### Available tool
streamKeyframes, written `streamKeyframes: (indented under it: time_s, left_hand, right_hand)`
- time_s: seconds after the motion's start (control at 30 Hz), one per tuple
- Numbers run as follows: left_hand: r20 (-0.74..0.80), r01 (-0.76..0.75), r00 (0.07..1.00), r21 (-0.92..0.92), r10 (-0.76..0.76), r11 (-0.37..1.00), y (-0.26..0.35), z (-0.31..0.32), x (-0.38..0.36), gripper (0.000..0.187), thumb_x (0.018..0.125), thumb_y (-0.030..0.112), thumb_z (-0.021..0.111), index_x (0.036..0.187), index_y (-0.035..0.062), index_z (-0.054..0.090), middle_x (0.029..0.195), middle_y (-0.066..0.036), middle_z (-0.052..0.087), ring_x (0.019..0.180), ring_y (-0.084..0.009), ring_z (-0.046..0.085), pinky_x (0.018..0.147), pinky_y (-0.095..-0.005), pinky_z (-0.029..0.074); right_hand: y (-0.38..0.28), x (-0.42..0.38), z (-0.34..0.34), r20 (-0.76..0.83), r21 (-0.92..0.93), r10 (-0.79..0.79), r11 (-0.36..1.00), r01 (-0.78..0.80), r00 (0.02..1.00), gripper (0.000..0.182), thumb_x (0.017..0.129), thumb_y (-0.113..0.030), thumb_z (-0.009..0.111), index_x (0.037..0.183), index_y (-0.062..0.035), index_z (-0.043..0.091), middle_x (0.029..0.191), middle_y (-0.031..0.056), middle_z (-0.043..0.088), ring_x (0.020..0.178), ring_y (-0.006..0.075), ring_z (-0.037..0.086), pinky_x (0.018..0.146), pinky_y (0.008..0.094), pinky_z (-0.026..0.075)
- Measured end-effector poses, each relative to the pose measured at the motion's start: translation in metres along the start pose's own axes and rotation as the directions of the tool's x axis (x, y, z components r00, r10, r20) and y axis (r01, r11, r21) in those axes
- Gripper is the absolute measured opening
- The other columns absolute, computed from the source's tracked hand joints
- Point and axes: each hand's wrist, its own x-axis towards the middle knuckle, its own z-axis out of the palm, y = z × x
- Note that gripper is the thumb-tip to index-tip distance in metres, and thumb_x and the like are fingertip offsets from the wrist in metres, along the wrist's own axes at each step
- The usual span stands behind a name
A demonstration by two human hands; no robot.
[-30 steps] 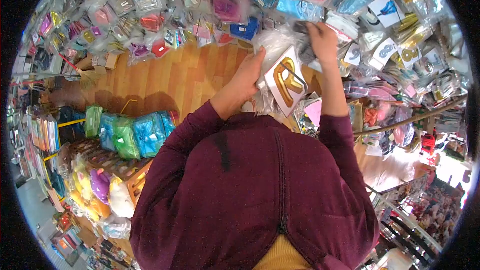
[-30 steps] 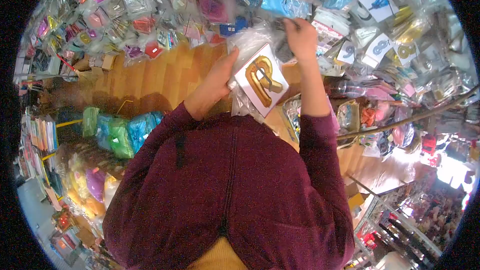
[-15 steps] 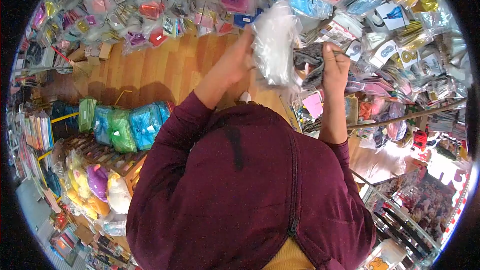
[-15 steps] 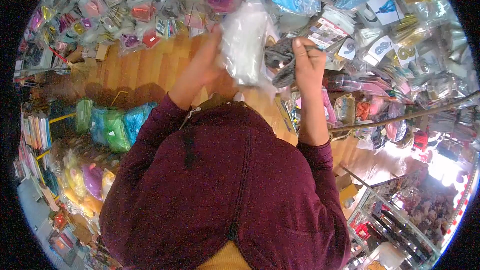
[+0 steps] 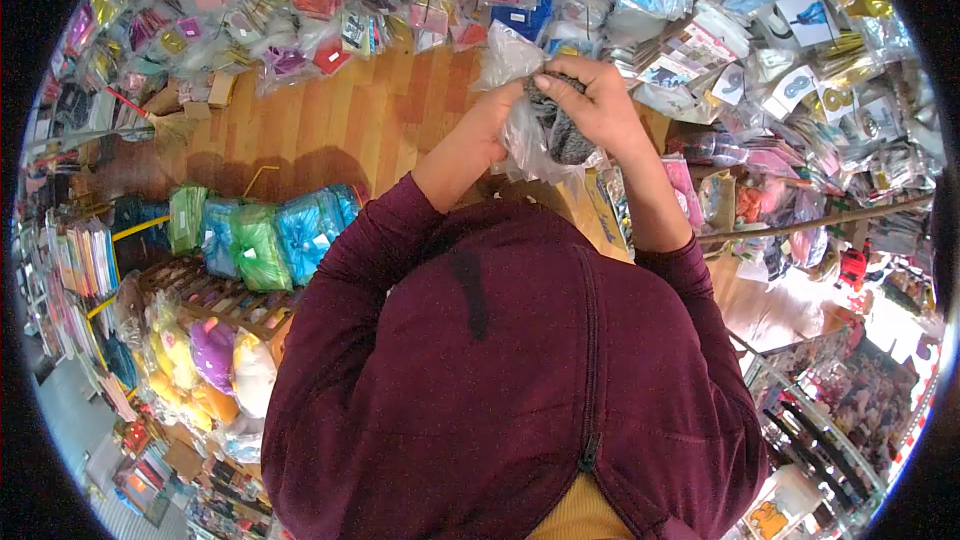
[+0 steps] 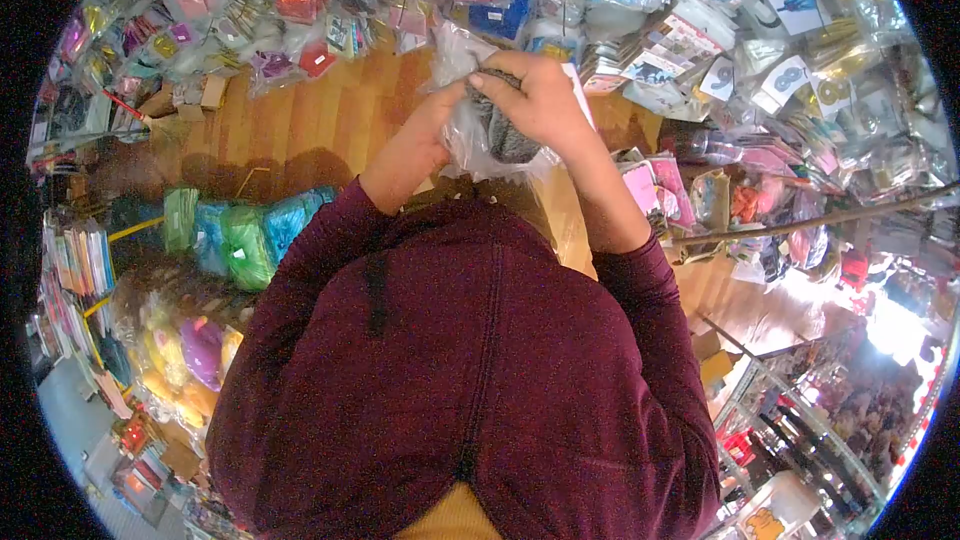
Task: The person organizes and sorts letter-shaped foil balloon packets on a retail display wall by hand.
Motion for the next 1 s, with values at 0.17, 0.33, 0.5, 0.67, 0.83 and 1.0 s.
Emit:
streamKeyframes:
  time_s: [0.17,0.33,0.5,0.67,0.83,1.0]
  left_hand:
    - [-0.15,0.049,0.988,0.036,-0.043,0.998,-0.018,-0.023,-0.001,0.027,0.084,0.018,0.047,0.107,0.0035,0.049,0.1,-0.012,0.057,0.087,-0.0231,0.059,0.076,-0.0388,0.049]
    - [-0.324,0.037,0.946,0.106,0.0,0.994,-0.026,-0.016,0.004,0.026,0.084,0.013,0.045,0.107,0.0017,0.048,0.101,-0.013,0.057,0.09,-0.0241,0.058,0.077,-0.0379,0.049]
    - [-0.325,-0.27,0.885,0.223,0.333,0.937,-0.025,-0.008,0.011,0.025,0.082,0.002,0.046,0.107,0.0019,0.046,0.095,-0.011,0.054,0.085,-0.0217,0.056,0.072,-0.0352,0.049]
    - [-0.338,-0.219,0.885,0.302,0.32,0.928,-0.028,0.0,0.016,0.026,0.08,0.004,0.047,0.106,-0.0003,0.047,0.093,-0.011,0.056,0.079,-0.0221,0.059,0.063,-0.0353,0.051]
    - [-0.227,-0.04,0.97,0.215,0.09,0.976,-0.026,-0.011,0.023,0.026,0.082,0.009,0.047,0.106,-0.0005,0.049,0.098,-0.012,0.057,0.086,-0.0222,0.059,0.075,-0.0353,0.05]
    - [-0.139,-0.05,0.989,0.058,0.057,0.997,-0.013,-0.041,0.026,0.033,0.084,0.021,0.05,0.111,0.002,0.046,0.101,-0.011,0.057,0.09,-0.0223,0.058,0.077,-0.0373,0.049]
  right_hand:
    - [0.006,-0.011,-0.009,-0.148,0.076,-0.013,0.997,0.024,0.989,0.017,0.079,-0.014,0.058,0.088,-0.0004,0.06,0.083,0.008,0.062,0.079,0.0155,0.055,0.071,0.0273,0.043]
    - [0.001,-0.009,-0.009,-0.516,0.046,0.096,0.995,-0.085,0.851,0.017,0.08,-0.011,0.056,0.092,0.0009,0.058,0.086,0.0111,0.06,0.077,0.0209,0.057,0.072,0.0295,0.043]
    - [0.028,-0.031,0.055,-0.171,-0.696,-0.271,0.714,0.078,0.947,0.033,0.069,-0.006,0.055,0.102,-0.0001,0.054,0.114,0.0146,0.051,0.109,0.0318,0.045,0.091,0.0452,0.035]
    - [0.042,-0.021,0.027,-0.235,-0.656,-0.226,0.754,0.017,0.945,0.036,0.067,0.0,0.05,0.102,0.0003,0.054,0.115,0.0136,0.051,0.109,0.0337,0.044,0.092,0.0443,0.034]
    - [0.106,-0.018,-0.046,-0.429,-0.467,0.224,0.774,-0.427,0.875,0.033,0.064,-0.001,0.053,0.097,0.0011,0.057,0.098,0.0171,0.058,0.088,0.0338,0.056,0.075,0.0339,0.045]
    - [0.15,-0.05,-0.101,-0.529,0.708,0.644,0.694,-0.131,0.553,0.031,0.08,-0.006,0.048,0.108,0.0062,0.05,0.09,0.0126,0.059,0.075,0.0176,0.058,0.06,0.0299,0.049]
